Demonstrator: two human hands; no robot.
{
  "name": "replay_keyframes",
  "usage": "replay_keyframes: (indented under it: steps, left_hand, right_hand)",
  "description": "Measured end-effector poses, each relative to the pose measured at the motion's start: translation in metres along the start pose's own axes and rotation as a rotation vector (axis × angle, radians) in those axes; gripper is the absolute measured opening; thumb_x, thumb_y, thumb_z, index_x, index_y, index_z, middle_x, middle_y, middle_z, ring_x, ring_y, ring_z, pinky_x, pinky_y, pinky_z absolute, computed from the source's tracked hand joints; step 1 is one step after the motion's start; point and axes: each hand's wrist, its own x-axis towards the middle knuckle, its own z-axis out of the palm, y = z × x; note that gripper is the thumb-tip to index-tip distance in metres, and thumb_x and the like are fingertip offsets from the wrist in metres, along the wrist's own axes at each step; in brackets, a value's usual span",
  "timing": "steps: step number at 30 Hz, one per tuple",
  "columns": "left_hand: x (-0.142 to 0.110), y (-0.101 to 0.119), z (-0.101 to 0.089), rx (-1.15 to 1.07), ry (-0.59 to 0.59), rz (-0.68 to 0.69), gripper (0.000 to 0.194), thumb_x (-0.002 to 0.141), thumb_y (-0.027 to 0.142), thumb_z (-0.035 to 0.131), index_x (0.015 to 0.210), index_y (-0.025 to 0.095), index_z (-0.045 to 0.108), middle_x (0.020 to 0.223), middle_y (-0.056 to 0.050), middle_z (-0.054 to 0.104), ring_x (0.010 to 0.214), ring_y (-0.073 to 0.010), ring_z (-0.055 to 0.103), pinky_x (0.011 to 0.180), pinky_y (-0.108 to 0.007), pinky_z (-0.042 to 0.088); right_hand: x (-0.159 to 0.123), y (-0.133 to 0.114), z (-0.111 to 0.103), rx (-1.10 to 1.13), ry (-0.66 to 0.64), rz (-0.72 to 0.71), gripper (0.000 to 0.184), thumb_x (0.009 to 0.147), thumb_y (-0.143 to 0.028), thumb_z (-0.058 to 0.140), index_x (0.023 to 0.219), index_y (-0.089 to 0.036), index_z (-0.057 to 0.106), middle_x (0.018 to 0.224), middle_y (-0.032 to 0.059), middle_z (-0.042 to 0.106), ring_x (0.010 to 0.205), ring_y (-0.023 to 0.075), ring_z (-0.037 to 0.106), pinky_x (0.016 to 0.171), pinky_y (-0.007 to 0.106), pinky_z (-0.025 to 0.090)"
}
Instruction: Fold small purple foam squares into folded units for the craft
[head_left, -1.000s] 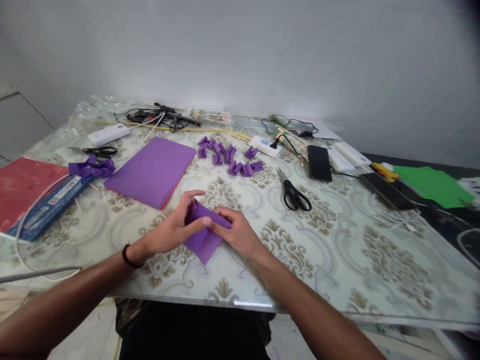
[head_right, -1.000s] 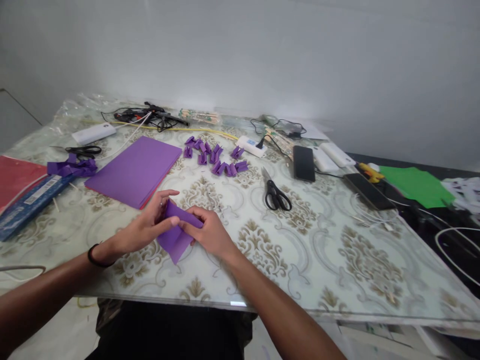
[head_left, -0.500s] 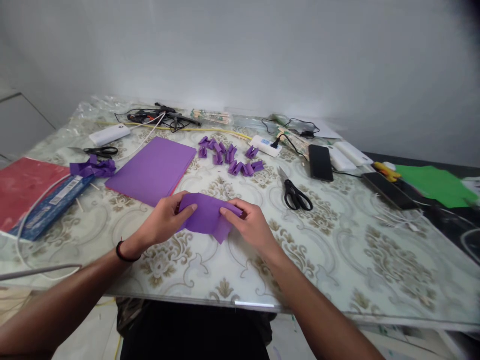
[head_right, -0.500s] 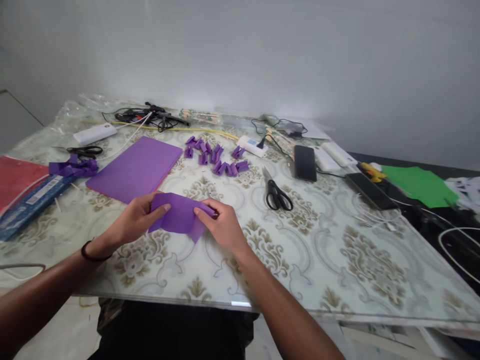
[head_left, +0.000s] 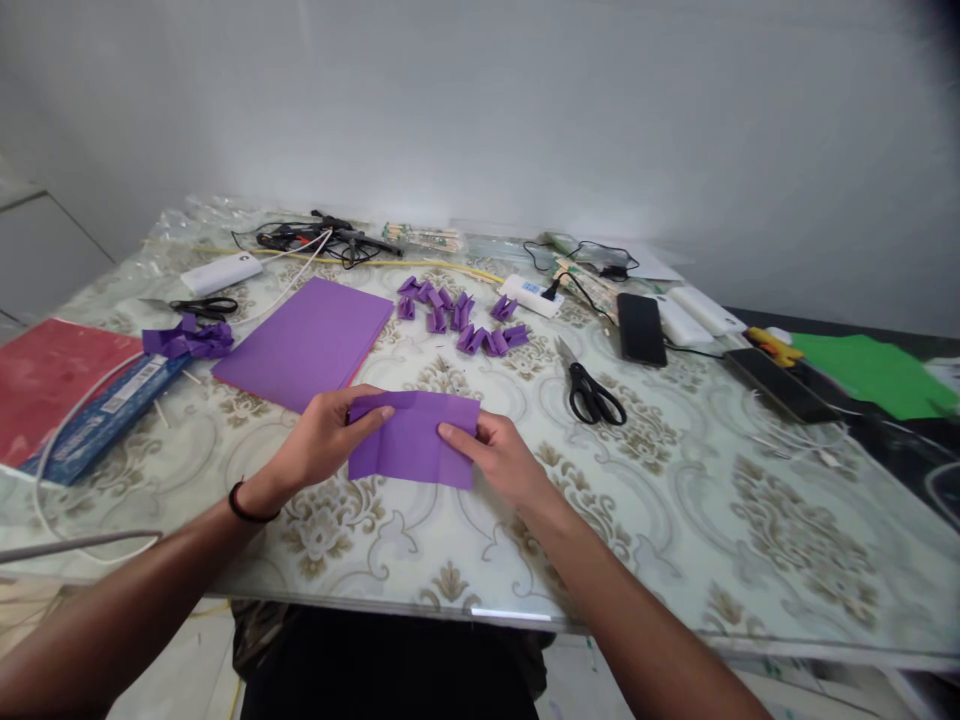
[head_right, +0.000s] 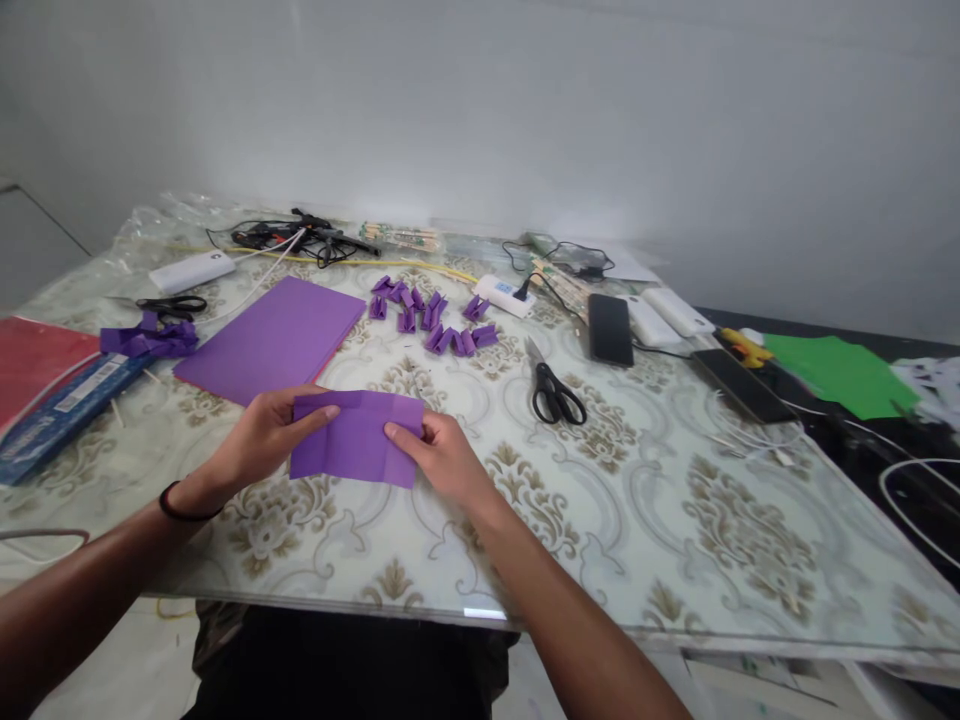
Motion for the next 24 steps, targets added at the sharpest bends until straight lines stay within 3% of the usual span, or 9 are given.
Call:
replay_keyframes:
  steps: [4,7,11,16,20,24]
  left_hand:
    - [0.0,0.003,0.001,-0.105,-0.062,-0.002,0.026,0.096,0.039,0.075,0.112,0.022,0.085,0.112,-0.008,0.086,0.104,-0.0277,0.078,0.092,-0.037,0.063]
    - [-0.001,0.003,-0.001,-0.244,-0.127,-0.043,0.023,0.096,0.033,0.075,0.113,0.023,0.087,0.114,-0.009,0.086,0.107,-0.0282,0.078,0.094,-0.038,0.062]
    - [-0.003,0.002,-0.006,-0.302,-0.195,-0.061,0.022,0.094,0.023,0.074,0.109,0.024,0.089,0.111,-0.008,0.086,0.102,-0.0262,0.077,0.089,-0.034,0.058]
    - [-0.003,0.008,-0.01,-0.328,-0.272,0.017,0.022,0.096,0.028,0.073,0.11,0.022,0.089,0.114,-0.01,0.083,0.108,-0.0278,0.073,0.095,-0.035,0.053]
    - [-0.002,0.011,-0.009,-0.22,-0.261,0.054,0.027,0.102,0.039,0.069,0.108,0.022,0.088,0.113,-0.01,0.082,0.105,-0.0269,0.072,0.091,-0.035,0.053]
    - [0.0,0.002,-0.006,-0.088,-0.2,0.05,0.017,0.097,0.03,0.076,0.104,0.02,0.087,0.104,-0.008,0.084,0.094,-0.0231,0.075,0.081,-0.031,0.056]
  right_hand:
    - [-0.001,-0.011,-0.005,0.093,0.007,0.02,0.039,0.08,-0.056,0.084,0.099,-0.022,0.079,0.083,0.0021,0.075,0.072,0.0198,0.064,0.066,0.031,0.05]
    - [-0.003,-0.02,-0.006,0.152,-0.023,0.041,0.033,0.079,-0.047,0.082,0.102,-0.024,0.079,0.083,0.0019,0.073,0.068,0.0177,0.061,0.062,0.028,0.046]
    - [-0.006,-0.028,-0.007,0.191,-0.056,0.048,0.022,0.075,-0.039,0.078,0.091,-0.022,0.079,0.078,0.002,0.069,0.06,0.0147,0.052,0.055,0.026,0.038]
    - [-0.006,-0.026,-0.01,0.187,-0.075,0.012,0.033,0.076,-0.052,0.073,0.087,-0.021,0.077,0.085,0.0049,0.068,0.067,0.0179,0.056,0.059,0.029,0.041]
    - [-0.003,-0.016,-0.009,0.103,-0.045,-0.01,0.034,0.083,-0.055,0.077,0.089,-0.022,0.076,0.082,0.003,0.066,0.066,0.0169,0.053,0.058,0.028,0.038]
    - [0.0,-0.009,-0.008,-0.011,0.005,-0.039,0.025,0.084,-0.045,0.086,0.093,-0.023,0.077,0.074,-0.0012,0.063,0.06,0.0141,0.049,0.056,0.026,0.032]
